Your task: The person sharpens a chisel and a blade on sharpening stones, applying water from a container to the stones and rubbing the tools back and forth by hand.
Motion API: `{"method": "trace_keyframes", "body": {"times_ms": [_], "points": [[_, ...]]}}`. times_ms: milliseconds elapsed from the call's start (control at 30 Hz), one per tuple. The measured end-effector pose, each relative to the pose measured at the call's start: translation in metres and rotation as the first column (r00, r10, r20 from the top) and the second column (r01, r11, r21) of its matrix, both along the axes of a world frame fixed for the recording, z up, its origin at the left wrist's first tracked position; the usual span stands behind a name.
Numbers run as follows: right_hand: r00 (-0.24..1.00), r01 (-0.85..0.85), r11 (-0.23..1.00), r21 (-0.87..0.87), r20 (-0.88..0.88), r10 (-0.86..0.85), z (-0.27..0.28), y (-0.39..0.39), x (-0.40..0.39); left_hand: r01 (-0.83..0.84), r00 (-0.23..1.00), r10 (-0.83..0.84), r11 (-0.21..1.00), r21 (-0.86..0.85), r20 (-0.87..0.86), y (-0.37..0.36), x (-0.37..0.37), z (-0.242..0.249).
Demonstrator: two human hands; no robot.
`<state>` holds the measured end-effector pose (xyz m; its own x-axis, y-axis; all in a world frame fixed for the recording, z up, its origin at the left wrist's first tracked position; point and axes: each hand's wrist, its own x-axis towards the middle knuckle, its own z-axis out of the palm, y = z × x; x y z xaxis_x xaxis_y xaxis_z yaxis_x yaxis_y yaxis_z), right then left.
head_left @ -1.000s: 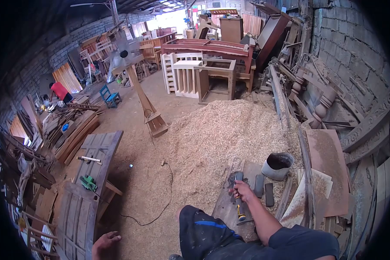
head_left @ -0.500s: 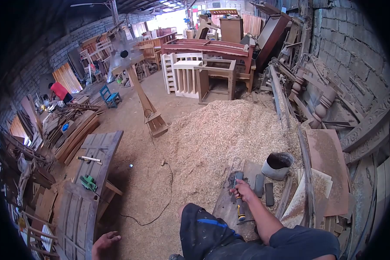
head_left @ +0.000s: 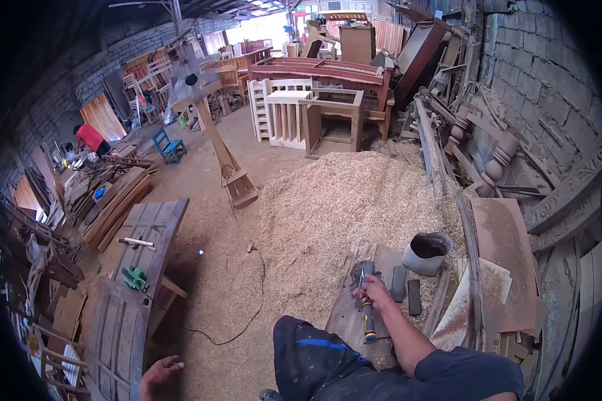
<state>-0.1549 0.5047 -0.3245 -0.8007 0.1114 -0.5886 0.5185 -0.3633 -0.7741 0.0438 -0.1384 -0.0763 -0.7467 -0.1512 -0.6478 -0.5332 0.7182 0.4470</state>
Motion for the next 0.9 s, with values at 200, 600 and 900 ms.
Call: {"method": "trace_keyframes", "body": {"times_ms": [200,600,900], "points": [[1.0,-0.007,0.999,-0.038,0.024,0.008,-0.004,0.003,-0.003,-0.005,1.0,0.005,0.999,0.037,-0.012,-0.013,0.001,-0.013],[0.999,-0.016,1.0,-0.005,-0.03,0.016,-0.005,0.008,-0.003,0.011,1.0,-0.011,1.0,0.017,-0.003,0.008,-0.011,0.005],[0.996,0.075,0.997,0.023,-0.052,-0.074,0.004,0.004,0.008,-0.016,1.0,0.016,1.0,0.01,0.012,0.016,-0.012,0.01]]}}
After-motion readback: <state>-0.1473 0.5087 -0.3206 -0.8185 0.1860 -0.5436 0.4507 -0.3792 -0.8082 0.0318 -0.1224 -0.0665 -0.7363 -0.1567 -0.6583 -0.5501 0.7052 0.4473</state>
